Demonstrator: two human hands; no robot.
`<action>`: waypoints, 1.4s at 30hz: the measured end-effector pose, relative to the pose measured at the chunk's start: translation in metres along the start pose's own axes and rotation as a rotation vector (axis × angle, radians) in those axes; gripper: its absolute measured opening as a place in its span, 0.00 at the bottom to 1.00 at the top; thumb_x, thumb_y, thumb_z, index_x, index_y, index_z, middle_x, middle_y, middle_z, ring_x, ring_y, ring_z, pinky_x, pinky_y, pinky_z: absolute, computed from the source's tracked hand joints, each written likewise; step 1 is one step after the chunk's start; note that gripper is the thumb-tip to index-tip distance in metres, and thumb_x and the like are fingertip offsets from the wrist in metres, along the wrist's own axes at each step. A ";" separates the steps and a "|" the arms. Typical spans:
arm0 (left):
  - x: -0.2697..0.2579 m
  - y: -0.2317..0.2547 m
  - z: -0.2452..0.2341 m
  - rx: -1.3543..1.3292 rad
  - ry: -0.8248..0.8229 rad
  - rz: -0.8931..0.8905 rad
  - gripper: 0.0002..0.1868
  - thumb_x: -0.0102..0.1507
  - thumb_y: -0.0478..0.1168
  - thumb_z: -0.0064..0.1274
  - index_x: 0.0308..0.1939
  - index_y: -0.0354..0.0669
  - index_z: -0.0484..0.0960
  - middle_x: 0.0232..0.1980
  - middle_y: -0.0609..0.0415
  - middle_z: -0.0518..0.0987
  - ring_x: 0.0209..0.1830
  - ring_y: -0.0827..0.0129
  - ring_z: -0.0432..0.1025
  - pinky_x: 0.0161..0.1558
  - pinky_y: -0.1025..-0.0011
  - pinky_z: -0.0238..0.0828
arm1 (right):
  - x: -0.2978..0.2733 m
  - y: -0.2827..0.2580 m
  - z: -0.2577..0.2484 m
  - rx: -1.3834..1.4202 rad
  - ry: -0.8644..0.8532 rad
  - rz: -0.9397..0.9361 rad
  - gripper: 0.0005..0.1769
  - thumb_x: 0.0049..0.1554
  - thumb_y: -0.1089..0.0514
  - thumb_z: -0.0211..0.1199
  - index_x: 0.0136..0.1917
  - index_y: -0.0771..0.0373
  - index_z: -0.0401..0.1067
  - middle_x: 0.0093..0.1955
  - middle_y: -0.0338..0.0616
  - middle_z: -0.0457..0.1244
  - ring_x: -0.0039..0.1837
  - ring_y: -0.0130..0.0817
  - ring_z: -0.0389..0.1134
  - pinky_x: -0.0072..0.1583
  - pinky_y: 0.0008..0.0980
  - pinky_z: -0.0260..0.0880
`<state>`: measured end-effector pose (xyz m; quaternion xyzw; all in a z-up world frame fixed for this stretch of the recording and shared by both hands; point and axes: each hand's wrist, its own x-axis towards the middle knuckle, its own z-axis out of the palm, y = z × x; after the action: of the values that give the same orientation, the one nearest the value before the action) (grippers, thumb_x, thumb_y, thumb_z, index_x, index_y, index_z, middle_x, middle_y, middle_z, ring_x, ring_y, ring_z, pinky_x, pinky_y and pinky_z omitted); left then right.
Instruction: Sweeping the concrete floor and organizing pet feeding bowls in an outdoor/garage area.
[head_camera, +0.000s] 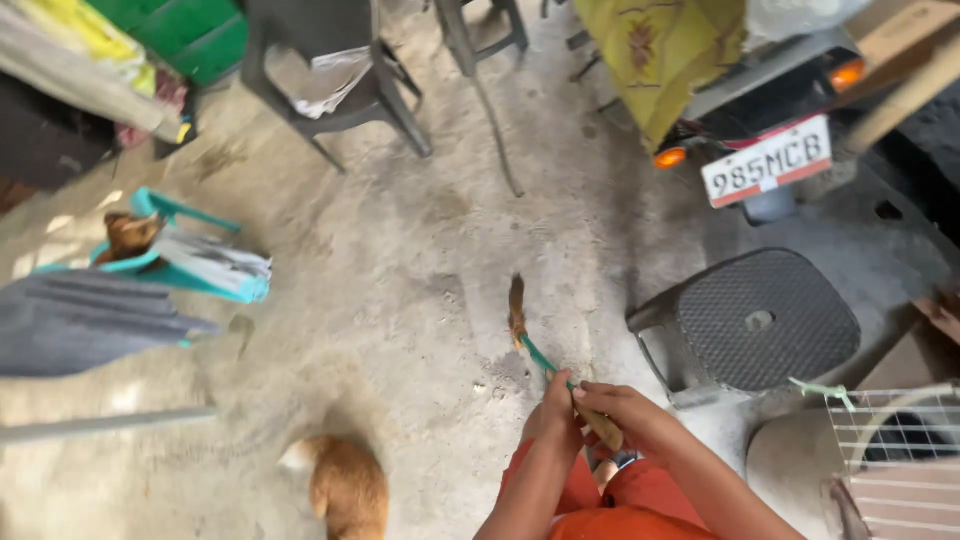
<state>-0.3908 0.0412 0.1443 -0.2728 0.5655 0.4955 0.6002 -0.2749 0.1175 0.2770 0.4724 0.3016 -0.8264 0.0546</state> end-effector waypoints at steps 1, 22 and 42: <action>-0.013 0.006 -0.002 -0.031 -0.001 0.008 0.26 0.63 0.61 0.51 0.52 0.45 0.74 0.47 0.52 0.74 0.46 0.62 0.69 0.45 0.64 0.70 | -0.001 -0.004 0.011 -0.030 -0.009 0.007 0.34 0.57 0.41 0.61 0.65 0.71 0.73 0.46 0.52 0.66 0.41 0.38 0.68 0.41 0.36 0.72; 0.011 0.262 -0.016 0.517 0.142 0.980 0.14 0.59 0.40 0.53 0.46 0.39 0.85 0.30 0.47 0.83 0.27 0.52 0.79 0.32 0.59 0.74 | 0.175 -0.193 0.112 -0.069 -0.095 -0.181 0.20 0.52 0.63 0.65 0.57 0.76 0.69 0.37 0.44 0.62 0.36 0.31 0.65 0.37 0.31 0.68; 0.094 0.554 -0.083 0.571 0.273 0.827 0.17 0.70 0.47 0.48 0.46 0.38 0.85 0.35 0.49 0.85 0.35 0.70 0.79 0.41 0.70 0.73 | 0.642 -0.263 -0.065 0.315 0.538 0.170 0.09 0.66 0.54 0.57 0.55 0.59 0.63 0.37 0.46 0.58 0.30 0.23 0.49 0.29 0.24 0.50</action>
<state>-0.9372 0.1942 0.1663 0.0855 0.8118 0.4771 0.3256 -0.6766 0.4914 -0.1522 0.6999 0.1329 -0.7010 -0.0321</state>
